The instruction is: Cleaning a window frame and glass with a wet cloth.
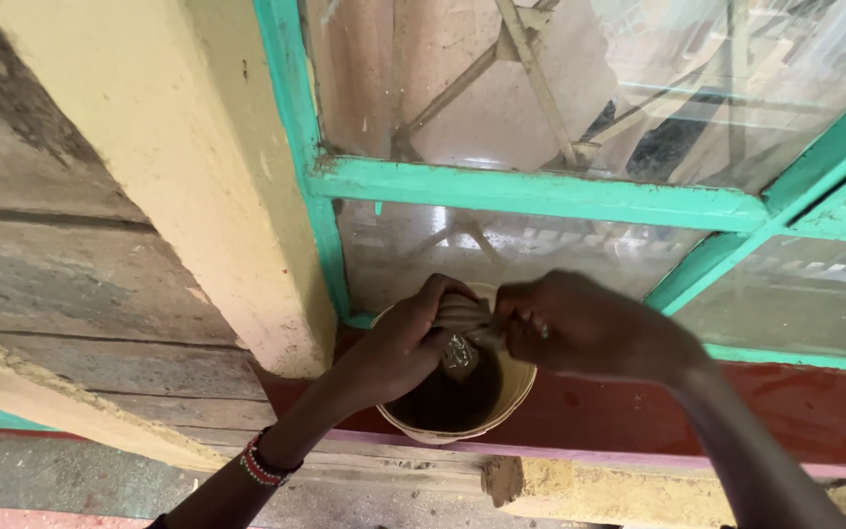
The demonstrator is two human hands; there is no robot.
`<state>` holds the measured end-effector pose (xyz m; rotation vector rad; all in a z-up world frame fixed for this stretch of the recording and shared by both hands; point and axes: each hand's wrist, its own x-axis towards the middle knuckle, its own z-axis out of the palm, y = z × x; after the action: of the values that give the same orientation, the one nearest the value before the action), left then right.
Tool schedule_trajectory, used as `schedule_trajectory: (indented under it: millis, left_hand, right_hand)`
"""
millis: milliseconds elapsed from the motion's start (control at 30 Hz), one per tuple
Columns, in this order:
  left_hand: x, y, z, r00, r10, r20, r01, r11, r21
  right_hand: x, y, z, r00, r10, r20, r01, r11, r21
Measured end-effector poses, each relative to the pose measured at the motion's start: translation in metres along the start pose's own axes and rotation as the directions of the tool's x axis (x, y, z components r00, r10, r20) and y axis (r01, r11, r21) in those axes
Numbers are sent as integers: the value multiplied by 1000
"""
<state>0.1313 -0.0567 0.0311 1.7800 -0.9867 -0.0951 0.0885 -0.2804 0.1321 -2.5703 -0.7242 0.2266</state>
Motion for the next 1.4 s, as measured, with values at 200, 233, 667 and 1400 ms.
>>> schedule_trajectory:
  millis: [200,233,667,1400]
  left_hand:
    - [0,-3,0,997,-9,-73,5,999,-46]
    - [0,-6,0,997,-9,-72,5,999,-46]
    - [-2,-7,-2,977,-138,163,194,893,-407]
    - [-7,13,-4,965,-136,223,126,990,57]
  right_hand:
    - [-1,-5,15,990,39,136,-57,990,130]
    - [-1,-5,13,990,39,135,-57,990,131]
    - [9,-4,40,966,-194,-174,211,974,86]
    - [-4,-12,45,982,22,-189,24,971,237]
